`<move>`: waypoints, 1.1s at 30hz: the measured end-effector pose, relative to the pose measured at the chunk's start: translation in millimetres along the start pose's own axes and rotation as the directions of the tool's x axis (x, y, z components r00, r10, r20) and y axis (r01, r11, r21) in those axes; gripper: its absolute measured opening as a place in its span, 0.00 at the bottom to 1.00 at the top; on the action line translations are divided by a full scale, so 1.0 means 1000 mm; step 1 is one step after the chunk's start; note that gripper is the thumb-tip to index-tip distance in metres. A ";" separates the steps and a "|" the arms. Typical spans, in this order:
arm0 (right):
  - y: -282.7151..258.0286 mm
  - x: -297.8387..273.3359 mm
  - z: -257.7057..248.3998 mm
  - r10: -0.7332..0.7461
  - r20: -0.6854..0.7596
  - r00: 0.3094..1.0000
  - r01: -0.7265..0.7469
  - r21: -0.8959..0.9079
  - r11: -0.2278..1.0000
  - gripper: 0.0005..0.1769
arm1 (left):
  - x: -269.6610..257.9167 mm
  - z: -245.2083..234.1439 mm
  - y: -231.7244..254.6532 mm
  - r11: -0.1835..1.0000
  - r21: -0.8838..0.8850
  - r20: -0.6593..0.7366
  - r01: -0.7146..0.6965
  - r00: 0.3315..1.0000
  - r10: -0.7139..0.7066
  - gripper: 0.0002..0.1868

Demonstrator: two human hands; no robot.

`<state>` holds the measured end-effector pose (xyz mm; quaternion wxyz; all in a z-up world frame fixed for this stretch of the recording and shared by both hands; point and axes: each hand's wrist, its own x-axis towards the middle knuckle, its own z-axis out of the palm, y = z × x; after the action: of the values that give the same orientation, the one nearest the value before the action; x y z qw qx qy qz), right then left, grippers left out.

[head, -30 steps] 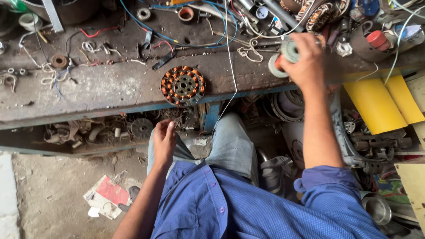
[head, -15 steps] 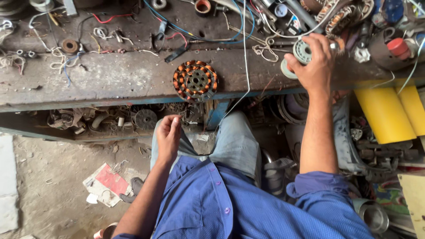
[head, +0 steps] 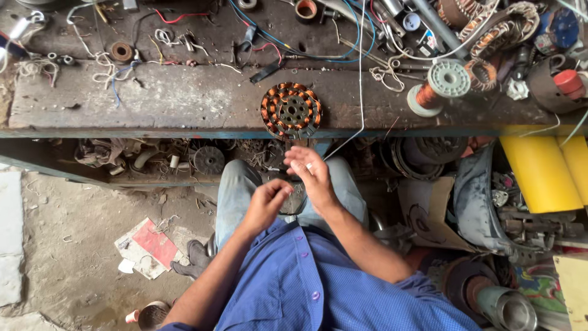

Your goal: The person winds copper wire around a circular motor stator core using a spool and a metal guide tool. They repeatedly thread the wire through slots in the stator, pull it taut, and adjust the coil placement while seated at a cluttered workbench.

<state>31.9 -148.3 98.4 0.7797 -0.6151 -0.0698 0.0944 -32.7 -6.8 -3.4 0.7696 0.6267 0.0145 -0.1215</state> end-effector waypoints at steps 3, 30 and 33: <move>0.007 0.001 -0.003 0.278 0.055 0.959 -0.283 0.203 0.937 0.18 | -0.005 0.003 0.013 0.995 0.054 -0.006 -0.084 0.996 0.085 0.07; -0.011 0.003 -0.047 0.222 0.402 0.888 -0.425 0.538 0.728 0.02 | 0.061 0.002 0.150 0.044 0.883 0.240 -0.467 0.530 0.814 0.30; -0.017 0.013 -0.047 0.188 0.370 0.910 -0.357 0.465 0.810 0.09 | 0.066 -0.031 0.163 0.115 0.833 0.240 -0.542 0.539 0.807 0.34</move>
<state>55.8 -193.2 104.0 0.8743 -0.3611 -0.0716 0.3163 68.4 41.7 134.8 0.3171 0.8534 -0.2298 0.3441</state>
